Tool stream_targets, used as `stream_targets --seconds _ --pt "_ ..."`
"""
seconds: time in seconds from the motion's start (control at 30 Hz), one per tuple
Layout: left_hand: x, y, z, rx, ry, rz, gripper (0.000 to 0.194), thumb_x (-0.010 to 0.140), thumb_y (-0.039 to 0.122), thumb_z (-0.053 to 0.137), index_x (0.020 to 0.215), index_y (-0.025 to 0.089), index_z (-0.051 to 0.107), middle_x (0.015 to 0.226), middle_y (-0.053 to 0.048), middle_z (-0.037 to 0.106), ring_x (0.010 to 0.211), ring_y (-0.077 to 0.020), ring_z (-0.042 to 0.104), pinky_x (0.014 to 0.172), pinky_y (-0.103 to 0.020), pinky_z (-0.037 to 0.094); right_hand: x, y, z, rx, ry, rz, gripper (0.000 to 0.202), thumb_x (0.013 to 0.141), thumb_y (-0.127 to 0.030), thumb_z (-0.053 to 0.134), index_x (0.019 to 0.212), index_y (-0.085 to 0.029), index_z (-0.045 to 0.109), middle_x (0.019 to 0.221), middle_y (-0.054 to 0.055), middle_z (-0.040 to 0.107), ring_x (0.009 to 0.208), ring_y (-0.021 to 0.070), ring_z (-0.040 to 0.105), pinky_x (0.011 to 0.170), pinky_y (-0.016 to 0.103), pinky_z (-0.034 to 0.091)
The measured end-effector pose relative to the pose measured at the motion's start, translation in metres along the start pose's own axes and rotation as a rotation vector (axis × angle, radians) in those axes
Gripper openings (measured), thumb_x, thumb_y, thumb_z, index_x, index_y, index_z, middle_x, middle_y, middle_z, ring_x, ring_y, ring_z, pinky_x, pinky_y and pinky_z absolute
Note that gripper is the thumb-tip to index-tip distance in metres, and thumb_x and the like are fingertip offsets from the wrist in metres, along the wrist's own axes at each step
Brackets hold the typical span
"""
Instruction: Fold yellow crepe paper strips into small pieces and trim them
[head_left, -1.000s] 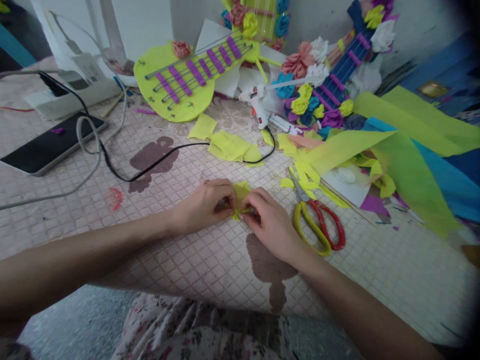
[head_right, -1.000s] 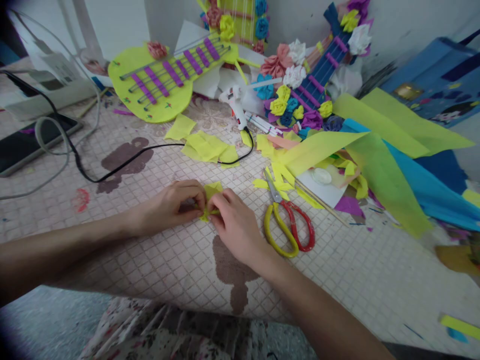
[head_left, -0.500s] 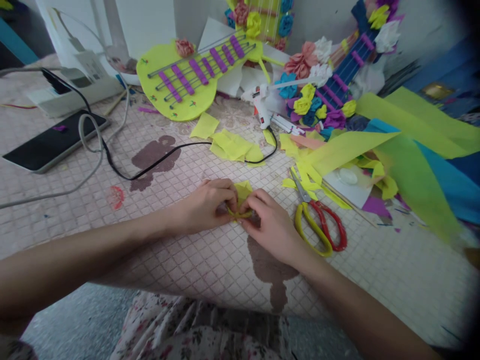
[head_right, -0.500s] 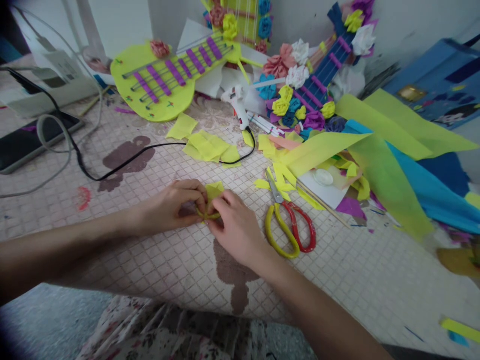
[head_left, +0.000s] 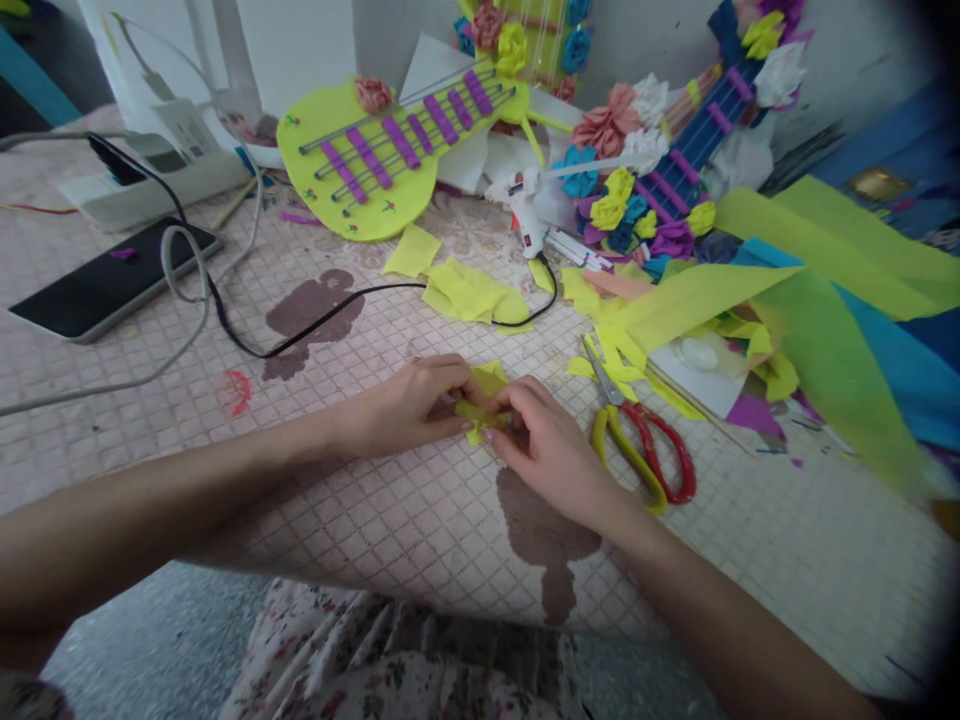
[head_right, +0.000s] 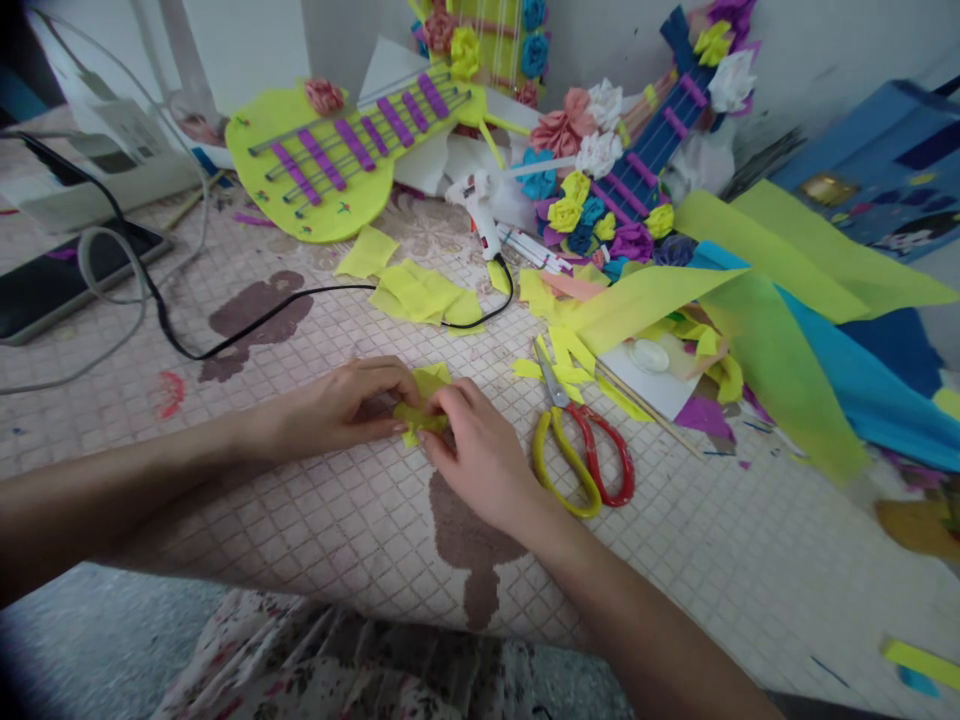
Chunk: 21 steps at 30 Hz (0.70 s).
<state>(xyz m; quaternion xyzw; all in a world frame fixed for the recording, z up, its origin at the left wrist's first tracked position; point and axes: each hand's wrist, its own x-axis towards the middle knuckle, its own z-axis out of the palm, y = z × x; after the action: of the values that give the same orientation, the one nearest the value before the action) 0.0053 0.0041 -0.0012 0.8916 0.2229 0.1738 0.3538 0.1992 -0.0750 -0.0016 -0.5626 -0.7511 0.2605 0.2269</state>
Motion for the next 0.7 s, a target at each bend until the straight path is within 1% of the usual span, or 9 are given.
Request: stream_targets --seconds 0.07,0.2,0.27,0.33,0.43,0.6,0.7 --pt "0.0 -0.001 -0.001 -0.015 -0.008 0.017 0.013 0.083 0.016 0.059 0.095 0.016 0.062 0.092 -0.005 0.059 0.084 -0.0151 0.056 0.077 -0.028 0.045 0.0 0.0 -0.001 0.013 -0.018 0.004 0.014 0.081 -0.015 0.059 0.091 -0.021 0.052 0.098 0.004 0.052 0.088 0.0187 0.055 0.075 0.034 0.048" --pt "0.0 -0.003 -0.005 -0.093 -0.1 0.073 0.006 0.082 0.015 0.061 0.082 0.017 0.067 0.099 -0.006 0.057 0.091 -0.0157 0.056 0.084 -0.03 0.046 0.0 0.0 -0.01 0.107 -0.122 -0.044 0.015 0.079 -0.008 0.058 0.084 -0.022 0.057 0.097 0.002 0.05 0.091 0.0161 0.055 0.078 0.031 0.048" --pt "0.0 -0.005 -0.007 -0.106 -0.127 0.075 0.009 0.082 0.013 0.061 0.079 0.017 0.068 0.102 -0.007 0.056 0.094 -0.0162 0.056 0.086 -0.031 0.047 0.0 0.001 -0.015 0.147 -0.172 -0.053 0.017 0.079 -0.005 0.057 0.081 -0.021 0.057 0.097 0.002 0.049 0.091 0.015 0.054 0.078 0.029 0.048" --pt "0.0 -0.006 -0.009 -0.095 -0.136 0.078 0.01 0.082 0.012 0.06 0.079 0.017 0.069 0.104 -0.007 0.056 0.094 -0.0164 0.056 0.086 -0.032 0.047 0.0 0.001 -0.018 0.16 -0.199 -0.056 0.016 0.08 -0.005 0.057 0.081 -0.021 0.058 0.098 0.002 0.049 0.092 0.0148 0.054 0.079 0.029 0.048" --pt "0.0 -0.01 -0.011 -0.087 -0.146 0.101 0.011 0.083 0.012 0.06 0.08 0.017 0.069 0.105 -0.007 0.056 0.096 -0.0163 0.056 0.087 -0.032 0.047 0.0 0.002 -0.018 0.15 -0.203 -0.061 0.015 0.081 -0.006 0.057 0.083 -0.022 0.058 0.098 0.002 0.049 0.092 0.0152 0.054 0.079 0.03 0.048" --pt "0.002 -0.014 -0.016 -0.128 -0.215 0.093 0.012 0.084 0.01 0.057 0.083 0.016 0.068 0.105 -0.008 0.056 0.091 -0.0145 0.057 0.084 -0.029 0.049 0.001 0.002 -0.018 0.126 -0.176 -0.045 0.015 0.082 -0.006 0.056 0.083 -0.021 0.057 0.096 0.002 0.051 0.089 0.0153 0.055 0.078 0.03 0.047" --pt "0.003 -0.014 -0.017 -0.147 -0.215 0.085 0.011 0.083 0.008 0.058 0.083 0.015 0.066 0.105 -0.008 0.057 0.089 -0.014 0.058 0.083 -0.028 0.05 0.001 0.003 -0.02 0.139 -0.205 -0.053 0.016 0.081 -0.007 0.058 0.087 -0.022 0.059 0.1 0.003 0.05 0.093 0.0161 0.054 0.078 0.03 0.048"
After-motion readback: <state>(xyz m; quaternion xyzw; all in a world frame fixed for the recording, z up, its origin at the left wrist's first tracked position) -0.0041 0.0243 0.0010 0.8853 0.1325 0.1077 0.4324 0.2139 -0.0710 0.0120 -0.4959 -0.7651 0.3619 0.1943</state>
